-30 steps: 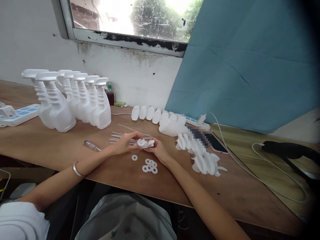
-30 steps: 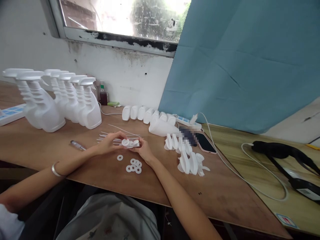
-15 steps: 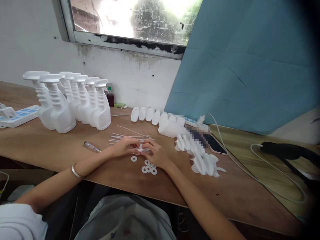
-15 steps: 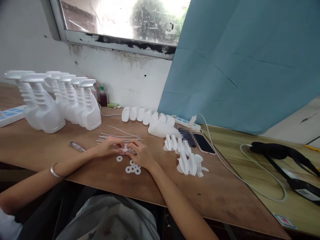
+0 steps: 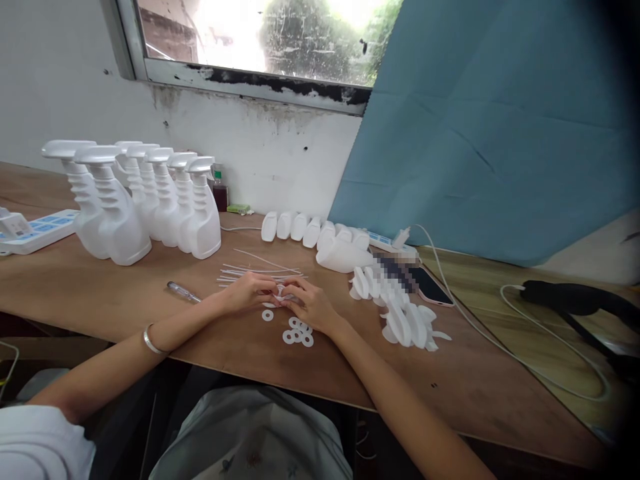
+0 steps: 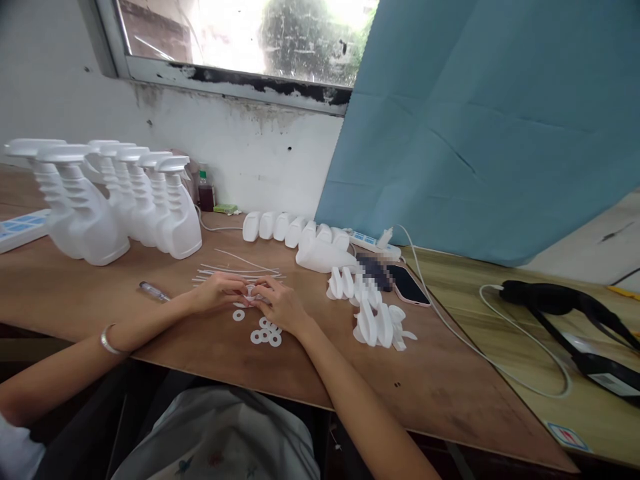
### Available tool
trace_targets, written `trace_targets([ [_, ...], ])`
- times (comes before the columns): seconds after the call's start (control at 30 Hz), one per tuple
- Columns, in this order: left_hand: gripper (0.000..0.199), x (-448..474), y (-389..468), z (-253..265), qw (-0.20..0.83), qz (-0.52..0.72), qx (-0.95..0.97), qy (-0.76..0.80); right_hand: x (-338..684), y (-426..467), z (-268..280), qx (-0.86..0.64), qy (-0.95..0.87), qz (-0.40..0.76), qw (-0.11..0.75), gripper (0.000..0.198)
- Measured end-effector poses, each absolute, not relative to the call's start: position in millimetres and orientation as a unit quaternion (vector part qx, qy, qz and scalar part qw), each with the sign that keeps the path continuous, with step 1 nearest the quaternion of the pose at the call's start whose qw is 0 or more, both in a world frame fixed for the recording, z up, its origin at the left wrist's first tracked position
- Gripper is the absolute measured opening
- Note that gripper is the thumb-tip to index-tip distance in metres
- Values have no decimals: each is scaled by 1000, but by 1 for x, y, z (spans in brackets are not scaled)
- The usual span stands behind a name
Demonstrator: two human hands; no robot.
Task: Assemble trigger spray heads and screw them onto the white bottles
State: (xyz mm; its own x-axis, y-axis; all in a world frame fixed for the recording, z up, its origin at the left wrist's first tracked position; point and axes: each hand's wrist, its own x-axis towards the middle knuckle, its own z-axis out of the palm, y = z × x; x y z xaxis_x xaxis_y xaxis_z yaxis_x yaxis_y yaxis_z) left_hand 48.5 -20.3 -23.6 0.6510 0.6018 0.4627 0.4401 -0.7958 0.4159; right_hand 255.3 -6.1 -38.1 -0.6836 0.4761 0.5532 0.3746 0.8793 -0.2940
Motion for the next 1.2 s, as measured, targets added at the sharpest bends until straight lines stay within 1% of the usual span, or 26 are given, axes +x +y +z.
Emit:
trace_targets([
  [0.13, 25, 48, -20, -20, 132, 283, 905, 288, 254, -5, -37, -232, -915, 89, 318, 10],
  [0.27, 24, 46, -19, -20, 127, 276, 903, 304, 253, -4, -41, -233, -907, 100, 336, 7],
  [0.3, 24, 46, -19, -21, 124, 276, 901, 311, 253, -3, -42, -236, -903, 104, 343, 10],
  [0.33, 24, 46, -19, -21, 121, 277, 899, 318, 253, -3, -43, -241, -899, 108, 350, 16],
  [0.43, 25, 47, -22, -22, 117, 276, 893, 336, 257, -3, -40, -253, -889, 128, 359, 44],
  [0.47, 25, 47, -23, -22, 117, 275, 891, 341, 259, -3, -37, -257, -890, 133, 353, 50],
  [0.5, 24, 48, -24, -21, 116, 274, 889, 347, 261, -3, -34, -266, -891, 131, 344, 51],
  [0.53, 24, 48, -25, -20, 116, 274, 887, 353, 264, -2, -31, -279, -891, 124, 335, 48],
  [0.67, 24, 50, -25, -16, 122, 267, 881, 370, 273, 6, -26, -348, -883, 66, 308, 19],
  [0.8, 23, 50, -24, -14, 128, 254, 881, 379, 274, 13, -33, -371, -889, 39, 264, 3],
  [0.83, 23, 50, -24, -14, 128, 254, 880, 381, 274, 14, -35, -374, -890, 37, 257, 3],
  [0.9, 23, 51, -24, -15, 126, 254, 880, 382, 273, 16, -38, -377, -891, 39, 250, 8],
  [1.0, 23, 51, -25, -16, 126, 252, 881, 379, 273, 17, -36, -381, -882, 57, 270, 13],
  [1.07, 24, 52, -26, -15, 127, 251, 884, 374, 275, 18, -34, -386, -867, 79, 306, 12],
  [1.2, 21, 52, -26, -12, 130, 254, 888, 361, 275, 16, -28, -397, -808, 149, 409, 11],
])
